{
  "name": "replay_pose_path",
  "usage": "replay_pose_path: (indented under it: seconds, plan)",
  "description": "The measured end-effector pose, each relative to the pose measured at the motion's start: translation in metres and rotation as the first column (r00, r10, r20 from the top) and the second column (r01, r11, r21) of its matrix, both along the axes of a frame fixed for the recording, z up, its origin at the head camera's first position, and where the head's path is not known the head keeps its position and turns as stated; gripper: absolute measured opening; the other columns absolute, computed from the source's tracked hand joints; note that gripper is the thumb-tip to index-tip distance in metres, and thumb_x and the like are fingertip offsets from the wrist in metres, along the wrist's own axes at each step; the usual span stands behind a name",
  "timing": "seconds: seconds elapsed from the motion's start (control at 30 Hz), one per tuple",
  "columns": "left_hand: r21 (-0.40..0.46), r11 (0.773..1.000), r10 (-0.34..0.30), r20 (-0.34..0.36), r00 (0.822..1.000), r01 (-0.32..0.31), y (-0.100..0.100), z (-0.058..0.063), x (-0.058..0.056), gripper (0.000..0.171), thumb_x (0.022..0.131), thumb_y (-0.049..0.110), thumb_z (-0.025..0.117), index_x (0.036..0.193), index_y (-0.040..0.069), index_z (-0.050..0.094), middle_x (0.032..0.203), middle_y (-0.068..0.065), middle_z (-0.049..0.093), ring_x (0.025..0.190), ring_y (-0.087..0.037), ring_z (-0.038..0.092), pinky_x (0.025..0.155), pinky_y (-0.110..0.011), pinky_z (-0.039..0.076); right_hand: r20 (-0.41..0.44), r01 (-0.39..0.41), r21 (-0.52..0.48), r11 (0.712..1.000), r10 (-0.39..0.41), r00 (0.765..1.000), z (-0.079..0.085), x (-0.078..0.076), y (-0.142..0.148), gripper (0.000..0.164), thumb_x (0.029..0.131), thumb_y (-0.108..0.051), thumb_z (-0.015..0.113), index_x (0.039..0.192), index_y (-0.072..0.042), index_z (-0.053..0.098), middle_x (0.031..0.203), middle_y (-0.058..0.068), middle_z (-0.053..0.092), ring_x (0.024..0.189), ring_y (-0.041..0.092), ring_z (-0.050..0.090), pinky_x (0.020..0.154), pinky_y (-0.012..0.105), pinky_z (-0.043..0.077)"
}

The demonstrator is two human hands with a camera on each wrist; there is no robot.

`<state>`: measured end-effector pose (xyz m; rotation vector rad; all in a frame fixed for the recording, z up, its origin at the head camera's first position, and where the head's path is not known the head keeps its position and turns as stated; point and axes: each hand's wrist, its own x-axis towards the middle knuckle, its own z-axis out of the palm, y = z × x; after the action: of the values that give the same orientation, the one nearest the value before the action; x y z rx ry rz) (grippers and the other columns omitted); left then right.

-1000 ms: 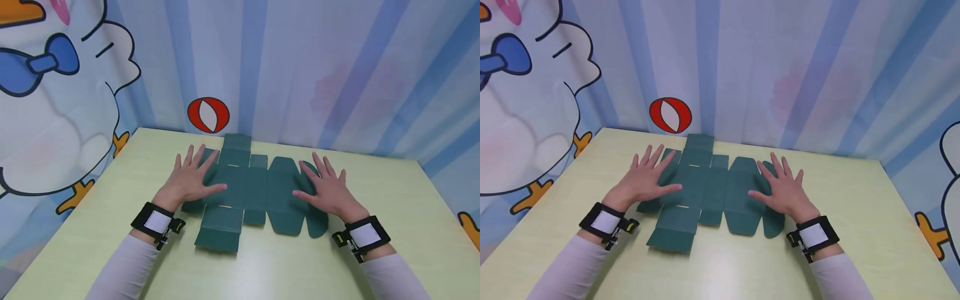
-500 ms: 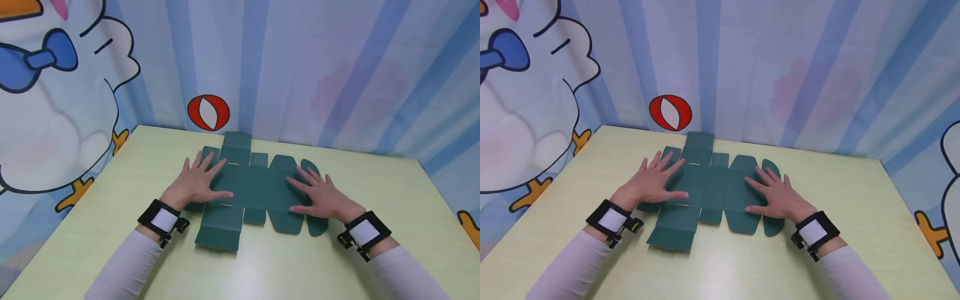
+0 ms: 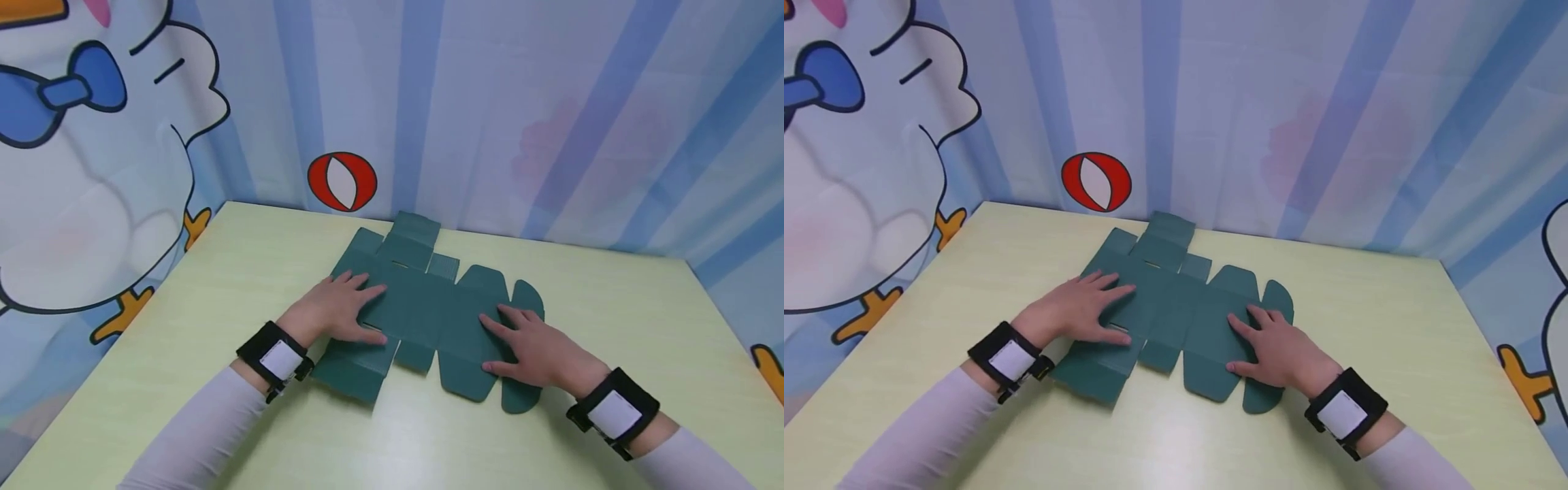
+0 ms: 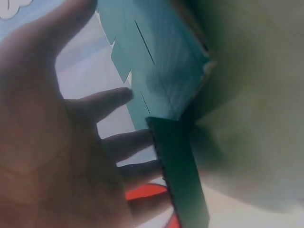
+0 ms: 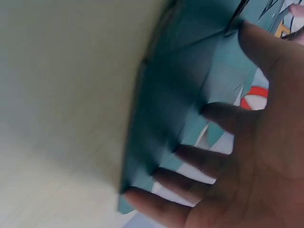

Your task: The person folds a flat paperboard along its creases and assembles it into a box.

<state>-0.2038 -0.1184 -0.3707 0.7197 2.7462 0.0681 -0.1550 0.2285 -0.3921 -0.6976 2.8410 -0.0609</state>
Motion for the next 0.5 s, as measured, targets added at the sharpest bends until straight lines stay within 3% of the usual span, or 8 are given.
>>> replay_pose_path:
  seconds: [0.2,0.37,0.5]
  plan:
    - [-0.064,0.997,-0.032,0.059,0.998,0.036,0.006,0.006,0.007,0.091,0.080,0.070,0.066,0.154,0.026,0.037,0.162,-0.013,0.030,0.150,-0.039,0.027,0.117,-0.058,0.034,-0.007,0.028,0.050,0.998,-0.028,1.000,0.005,0.019,-0.001,0.081,0.088,-0.064,0.060,0.152,-0.017,0.041,0.151,0.027,0.039,0.131,0.051,0.043,0.094,0.056,0.052]
    - [-0.051,0.995,-0.078,0.117,0.990,0.085,0.005,0.010,0.018,0.087,0.080,0.064,0.070,0.153,0.026,0.039,0.162,-0.011,0.030,0.150,-0.034,0.028,0.116,-0.057,0.036,-0.032,0.039,0.106,0.994,-0.036,0.999,0.005,0.030,-0.004,0.082,0.088,-0.066,0.058,0.150,-0.014,0.044,0.145,0.028,0.044,0.119,0.048,0.050,0.085,0.051,0.057]
    - [-0.023,0.995,-0.096,0.125,0.988,0.100,0.003,0.007,0.024,0.088,0.082,0.063,0.070,0.153,0.024,0.038,0.162,-0.012,0.030,0.150,-0.034,0.028,0.116,-0.056,0.037,-0.029,0.028,0.134,0.991,-0.024,0.999,0.005,0.037,-0.005,0.084,0.086,-0.068,0.057,0.149,-0.013,0.046,0.141,0.028,0.047,0.113,0.045,0.052,0.085,0.049,0.057]
